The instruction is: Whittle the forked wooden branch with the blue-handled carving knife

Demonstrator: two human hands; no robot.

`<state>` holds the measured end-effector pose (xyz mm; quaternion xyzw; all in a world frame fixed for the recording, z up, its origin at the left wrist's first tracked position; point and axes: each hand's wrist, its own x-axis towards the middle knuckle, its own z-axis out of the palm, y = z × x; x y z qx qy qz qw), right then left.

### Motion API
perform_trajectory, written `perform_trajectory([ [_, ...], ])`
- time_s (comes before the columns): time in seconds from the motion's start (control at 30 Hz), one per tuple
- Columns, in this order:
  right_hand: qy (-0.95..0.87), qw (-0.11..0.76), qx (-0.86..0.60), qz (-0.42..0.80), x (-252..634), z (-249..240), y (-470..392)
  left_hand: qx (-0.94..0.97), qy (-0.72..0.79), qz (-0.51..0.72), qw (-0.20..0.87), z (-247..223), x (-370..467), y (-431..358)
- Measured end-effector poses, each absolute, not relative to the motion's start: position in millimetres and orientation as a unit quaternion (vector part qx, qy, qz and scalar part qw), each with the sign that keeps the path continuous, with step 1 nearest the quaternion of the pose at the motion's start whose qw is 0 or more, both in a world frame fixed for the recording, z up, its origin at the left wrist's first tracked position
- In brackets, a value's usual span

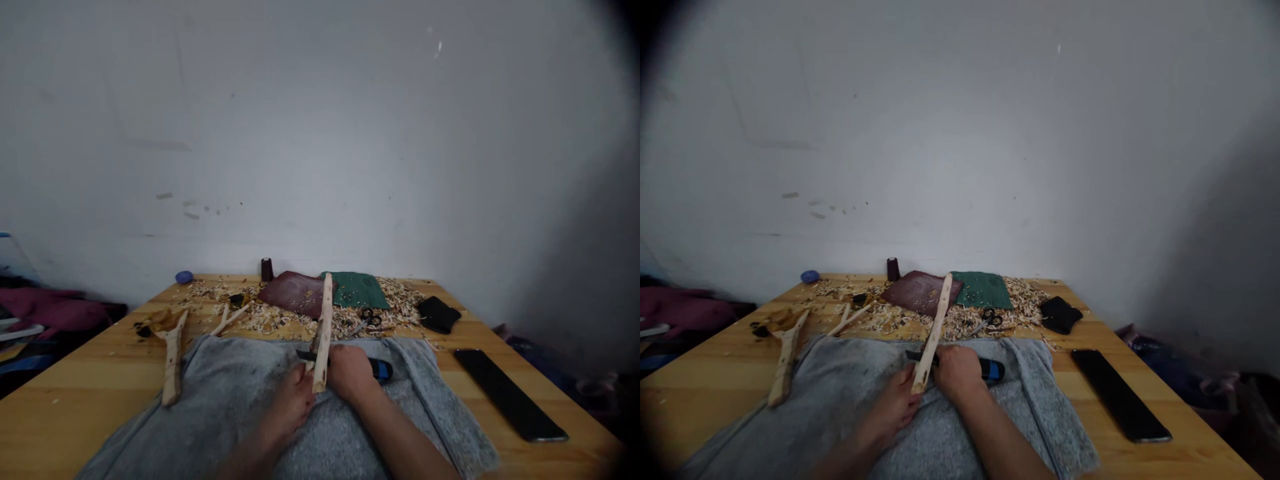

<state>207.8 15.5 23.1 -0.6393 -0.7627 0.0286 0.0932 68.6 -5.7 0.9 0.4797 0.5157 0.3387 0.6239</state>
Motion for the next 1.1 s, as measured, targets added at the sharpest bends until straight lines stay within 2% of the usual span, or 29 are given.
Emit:
perform_trajectory([
  [0.4, -0.755, 0.092, -0.646, -0.065, 209.6, 17.7, 26.7, 0.450, 0.484, 0.387, 0.644, 4.2, 67.7, -4.8],
  [0.73, -0.755, 0.096, -0.641, -0.100, 213.9, 15.0, 24.8, 0.357, 0.365, 0.355, 0.783, 3.0, 54.6, 0.1],
  [1.1, -0.723, 0.105, -0.681, -0.041, 201.9, 10.9, 21.0, 0.311, 0.309, 0.343, 0.831, 3.8, 50.6, 3.8],
])
